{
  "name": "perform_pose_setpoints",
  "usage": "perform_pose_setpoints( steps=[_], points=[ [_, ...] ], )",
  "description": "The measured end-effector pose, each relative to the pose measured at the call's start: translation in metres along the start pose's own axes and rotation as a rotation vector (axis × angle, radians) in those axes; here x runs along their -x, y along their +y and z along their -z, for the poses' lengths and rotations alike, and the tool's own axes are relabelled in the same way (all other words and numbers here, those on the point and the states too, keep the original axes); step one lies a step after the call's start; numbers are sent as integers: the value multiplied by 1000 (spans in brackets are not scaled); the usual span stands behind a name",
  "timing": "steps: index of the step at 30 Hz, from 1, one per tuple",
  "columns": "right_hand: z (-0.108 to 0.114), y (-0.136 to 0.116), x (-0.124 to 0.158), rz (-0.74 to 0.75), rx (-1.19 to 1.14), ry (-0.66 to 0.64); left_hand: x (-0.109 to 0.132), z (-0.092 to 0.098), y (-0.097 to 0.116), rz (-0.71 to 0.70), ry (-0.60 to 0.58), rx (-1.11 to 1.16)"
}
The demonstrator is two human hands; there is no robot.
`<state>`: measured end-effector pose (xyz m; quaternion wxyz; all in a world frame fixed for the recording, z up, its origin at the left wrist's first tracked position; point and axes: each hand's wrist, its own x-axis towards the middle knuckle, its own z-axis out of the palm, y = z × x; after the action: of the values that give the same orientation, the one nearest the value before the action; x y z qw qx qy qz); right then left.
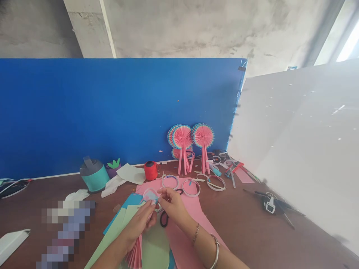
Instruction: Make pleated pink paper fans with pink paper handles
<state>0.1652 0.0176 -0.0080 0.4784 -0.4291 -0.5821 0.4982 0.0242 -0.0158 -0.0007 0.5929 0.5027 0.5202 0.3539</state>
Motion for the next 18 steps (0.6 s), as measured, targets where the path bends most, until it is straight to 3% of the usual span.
perform_pose_setpoints(
  steps=[6, 10, 15, 18],
  points=[
    [3, -2, 0, 54, 12, 25, -3, 2, -3, -60, -46, -18],
    [4, -7, 3, 246, 246, -58, -10, 4, -12, -91, 26, -102],
    [5, -4, 6, 610, 605, -96, -7, 9, -15, -194, 166, -485],
    [5, -3, 6, 721, 800, -66, 1, 9, -7, -177, 192, -717]
  ],
)
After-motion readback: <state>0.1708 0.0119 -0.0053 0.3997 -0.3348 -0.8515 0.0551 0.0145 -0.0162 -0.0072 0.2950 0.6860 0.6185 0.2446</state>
